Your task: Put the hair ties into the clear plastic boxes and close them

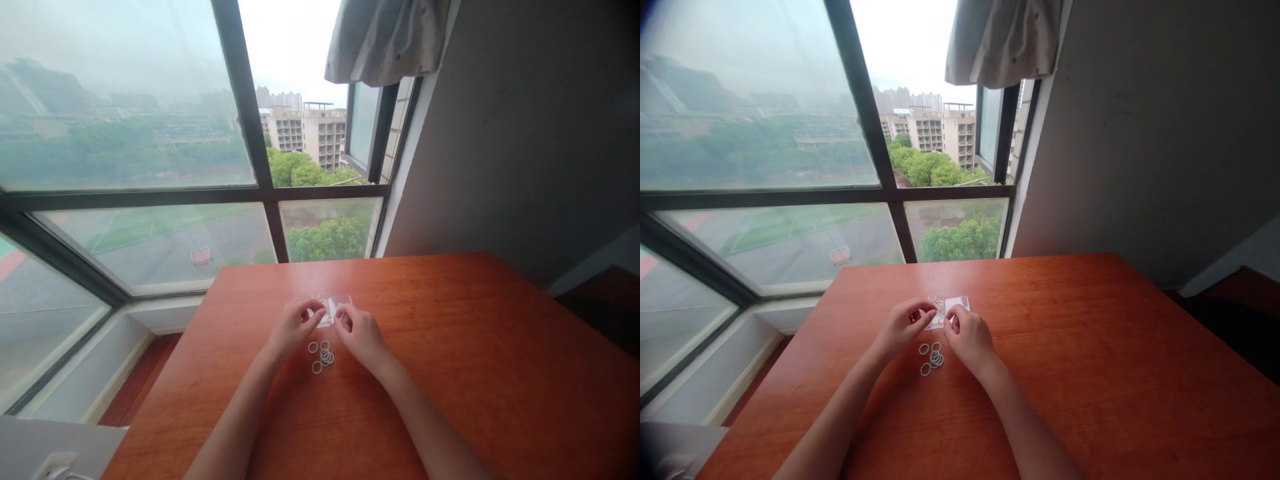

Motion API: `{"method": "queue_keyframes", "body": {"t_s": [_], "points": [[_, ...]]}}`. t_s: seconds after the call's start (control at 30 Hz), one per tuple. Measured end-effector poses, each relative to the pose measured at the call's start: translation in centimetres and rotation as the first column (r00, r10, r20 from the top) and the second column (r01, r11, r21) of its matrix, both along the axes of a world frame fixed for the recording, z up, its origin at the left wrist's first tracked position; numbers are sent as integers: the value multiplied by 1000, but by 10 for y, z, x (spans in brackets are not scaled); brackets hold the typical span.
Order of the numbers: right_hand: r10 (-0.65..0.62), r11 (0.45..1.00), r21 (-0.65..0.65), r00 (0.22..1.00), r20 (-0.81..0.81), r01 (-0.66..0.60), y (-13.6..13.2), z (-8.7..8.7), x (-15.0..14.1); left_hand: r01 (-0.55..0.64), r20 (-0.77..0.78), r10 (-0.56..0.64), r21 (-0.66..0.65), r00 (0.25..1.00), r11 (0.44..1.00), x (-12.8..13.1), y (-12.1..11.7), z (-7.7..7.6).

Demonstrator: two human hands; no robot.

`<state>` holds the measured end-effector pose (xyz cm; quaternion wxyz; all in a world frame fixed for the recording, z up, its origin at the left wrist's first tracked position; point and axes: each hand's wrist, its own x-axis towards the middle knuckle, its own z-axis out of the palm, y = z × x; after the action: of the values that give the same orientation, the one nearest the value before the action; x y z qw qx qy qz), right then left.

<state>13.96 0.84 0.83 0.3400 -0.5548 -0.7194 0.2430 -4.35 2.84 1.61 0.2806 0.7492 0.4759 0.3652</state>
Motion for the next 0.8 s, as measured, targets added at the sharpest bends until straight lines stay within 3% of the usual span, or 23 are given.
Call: {"method": "queue_keyframes", "body": {"t_s": [0.13,0.27,0.43,0.57,0.8], "points": [[-9,999,35,999,-46,11,2,-1,2,96,47,-94,-56,994,994,7,-4,3],[0,999,40,999,-49,2,1,-1,1,96,39,-94,-48,995,994,8,-4,2],[46,999,-24,999,18,-45,0,-1,2,-55,1,55,28,998,998,3,1,-4],[155,984,-99,983,96,-145,-2,-2,1,-186,-1,186,75,983,980,-4,7,-9],[213,970,-166,952,220,-178,-4,-4,1,-247,-36,251,103,967,964,-2,20,-16]]}}
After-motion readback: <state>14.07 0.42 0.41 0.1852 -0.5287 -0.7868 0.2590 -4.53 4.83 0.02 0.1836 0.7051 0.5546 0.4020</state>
